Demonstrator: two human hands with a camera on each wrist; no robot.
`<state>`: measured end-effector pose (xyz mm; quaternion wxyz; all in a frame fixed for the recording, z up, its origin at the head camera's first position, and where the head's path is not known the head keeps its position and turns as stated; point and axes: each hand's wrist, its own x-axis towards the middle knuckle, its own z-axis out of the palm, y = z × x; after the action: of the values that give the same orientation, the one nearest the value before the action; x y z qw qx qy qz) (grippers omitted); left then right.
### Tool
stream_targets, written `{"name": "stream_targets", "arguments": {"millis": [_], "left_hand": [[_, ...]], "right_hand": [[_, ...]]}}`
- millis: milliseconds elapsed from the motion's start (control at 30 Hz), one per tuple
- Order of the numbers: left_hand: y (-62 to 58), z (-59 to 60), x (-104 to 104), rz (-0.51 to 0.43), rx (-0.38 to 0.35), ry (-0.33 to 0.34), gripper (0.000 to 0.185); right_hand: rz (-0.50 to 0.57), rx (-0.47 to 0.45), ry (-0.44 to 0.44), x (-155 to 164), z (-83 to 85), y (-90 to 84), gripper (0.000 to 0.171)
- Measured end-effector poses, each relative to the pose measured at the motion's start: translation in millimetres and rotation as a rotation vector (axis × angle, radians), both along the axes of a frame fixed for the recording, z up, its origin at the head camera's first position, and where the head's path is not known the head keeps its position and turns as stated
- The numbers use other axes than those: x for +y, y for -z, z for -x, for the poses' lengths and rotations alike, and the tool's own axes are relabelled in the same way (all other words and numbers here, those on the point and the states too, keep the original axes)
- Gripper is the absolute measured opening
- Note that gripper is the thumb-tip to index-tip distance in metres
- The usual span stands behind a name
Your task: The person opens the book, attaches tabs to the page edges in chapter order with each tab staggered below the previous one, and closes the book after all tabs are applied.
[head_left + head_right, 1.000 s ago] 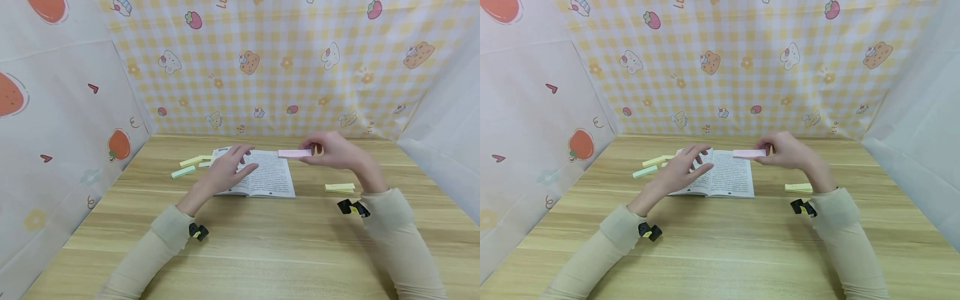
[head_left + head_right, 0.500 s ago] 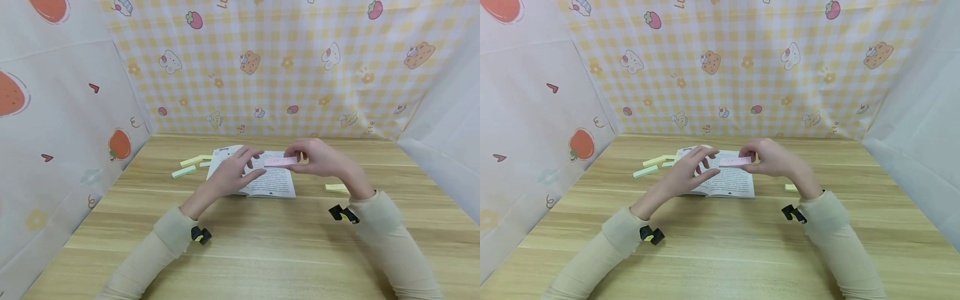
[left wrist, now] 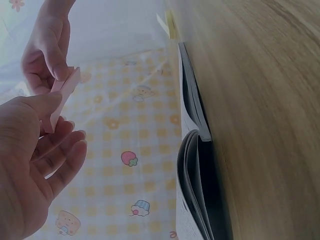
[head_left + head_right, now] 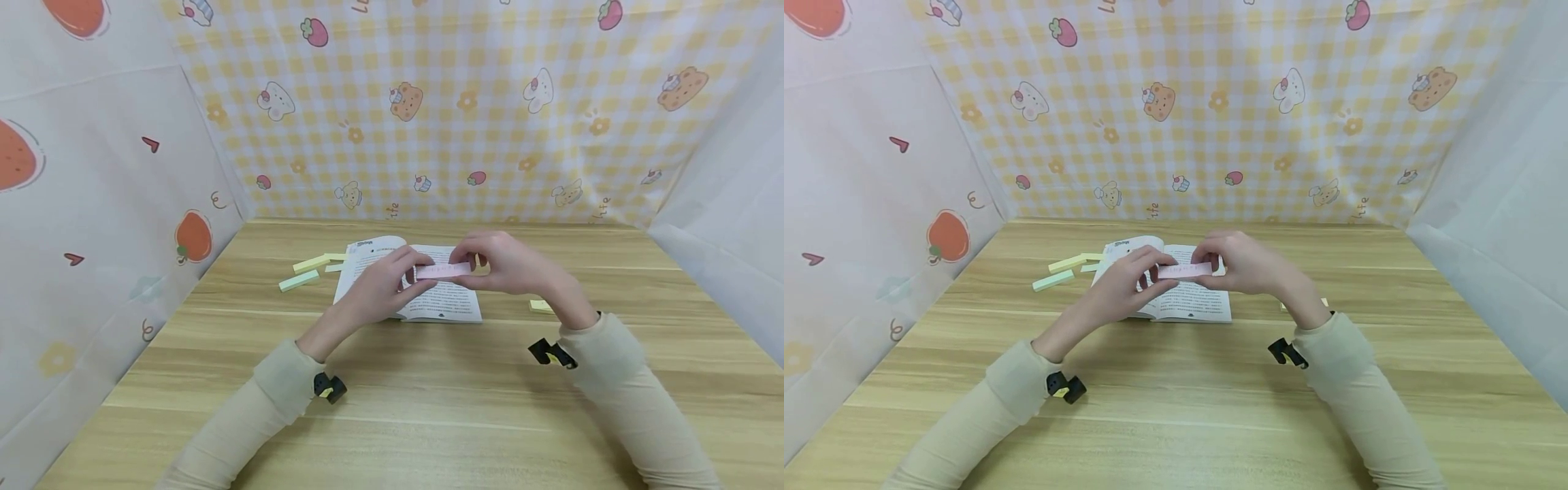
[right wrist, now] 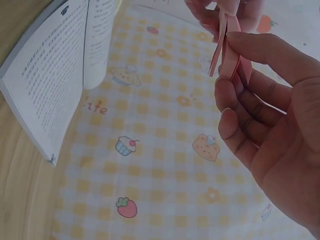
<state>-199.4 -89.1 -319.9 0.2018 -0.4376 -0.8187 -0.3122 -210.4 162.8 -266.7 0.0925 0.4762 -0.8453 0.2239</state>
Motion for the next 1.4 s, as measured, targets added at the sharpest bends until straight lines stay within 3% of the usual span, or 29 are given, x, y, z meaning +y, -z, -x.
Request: {"name": "stream_targets", "arguments": {"millis": [833, 1400], "left_hand": [[-0.8, 0.9, -0.6, -0.091, 0.002, 0.016, 0.018], [-2.0, -0.7, -0.2, -0.085, 0.029, -0.024, 0.019]], "right_hand": [[0.048, 0.031, 0.005, -1.3, -0.3, -1.1, 0.016], [0.1, 0.105, 0.003, -1.1, -1.9, -1.2, 0.022]]}}
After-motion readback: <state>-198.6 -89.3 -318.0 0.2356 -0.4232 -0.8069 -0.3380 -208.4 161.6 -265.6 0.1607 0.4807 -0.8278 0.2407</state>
